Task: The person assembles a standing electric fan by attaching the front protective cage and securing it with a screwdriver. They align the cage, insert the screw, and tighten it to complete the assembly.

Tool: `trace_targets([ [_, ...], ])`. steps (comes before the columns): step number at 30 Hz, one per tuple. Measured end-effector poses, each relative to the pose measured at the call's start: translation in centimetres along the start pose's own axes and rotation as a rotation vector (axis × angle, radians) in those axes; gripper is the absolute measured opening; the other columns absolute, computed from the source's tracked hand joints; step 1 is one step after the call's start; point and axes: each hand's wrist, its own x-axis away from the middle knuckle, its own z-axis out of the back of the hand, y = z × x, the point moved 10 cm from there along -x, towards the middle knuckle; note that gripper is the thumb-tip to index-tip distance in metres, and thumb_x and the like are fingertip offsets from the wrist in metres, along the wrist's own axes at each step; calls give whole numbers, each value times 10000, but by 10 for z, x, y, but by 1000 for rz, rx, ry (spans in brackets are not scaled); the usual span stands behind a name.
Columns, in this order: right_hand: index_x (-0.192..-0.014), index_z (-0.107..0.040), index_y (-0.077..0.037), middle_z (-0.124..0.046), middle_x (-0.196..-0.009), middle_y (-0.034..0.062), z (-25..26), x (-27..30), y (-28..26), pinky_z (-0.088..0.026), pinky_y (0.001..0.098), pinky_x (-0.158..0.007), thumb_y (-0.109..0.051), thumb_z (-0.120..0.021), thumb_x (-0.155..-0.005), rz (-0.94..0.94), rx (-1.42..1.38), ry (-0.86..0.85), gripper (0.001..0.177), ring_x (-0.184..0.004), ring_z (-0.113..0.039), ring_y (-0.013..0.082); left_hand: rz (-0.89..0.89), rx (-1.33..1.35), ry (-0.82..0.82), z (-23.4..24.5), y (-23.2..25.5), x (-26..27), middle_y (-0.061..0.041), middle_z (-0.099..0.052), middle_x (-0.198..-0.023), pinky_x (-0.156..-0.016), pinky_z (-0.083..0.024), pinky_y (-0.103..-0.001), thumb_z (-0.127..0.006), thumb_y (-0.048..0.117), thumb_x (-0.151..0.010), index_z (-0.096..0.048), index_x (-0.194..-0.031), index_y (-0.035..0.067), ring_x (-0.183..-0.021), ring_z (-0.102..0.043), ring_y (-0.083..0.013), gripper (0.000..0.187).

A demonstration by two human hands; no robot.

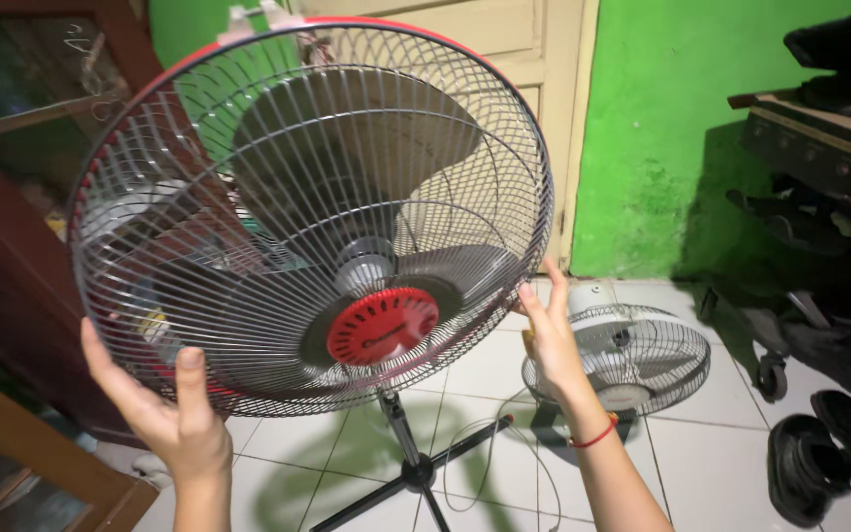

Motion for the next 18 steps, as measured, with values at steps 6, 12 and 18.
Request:
trace_targets([
  [6,-1683,-178,-161,-474,-1519,234,-11,12,-67,-437,224,-918,-326,-561,-1086,573,319,-83,728,-1158,-520,77,15,-36,22,0,3,-2,-202,-282,-1742,-1363,-166,-415,-693,282,-1016,-229,-1672,-26,-1636,-275,-309,861],
  [12,-1643,-195,-246,-662,-1314,199,0,2,-49,-381,238,-502,-323,-577,-942,170,330,-22,802,-587,-420,100,-6,-69,35,2,6,-5,-225,-313,-1688,-1329,-200,-431,-722,289,-959,-235,-1657,-21,-1589,-309,-340,906],
  [18,-1622,-192,-246,-610,-1376,199,-5,2,-55,-370,231,-491,-303,-579,-938,144,291,-51,788,-578,-389,83,-36,-184,75,2,12,-5,-250,-345,-1614,-1305,-252,-465,-843,481,-754,-211,-1656,0,-1544,-344,-385,1202],
])
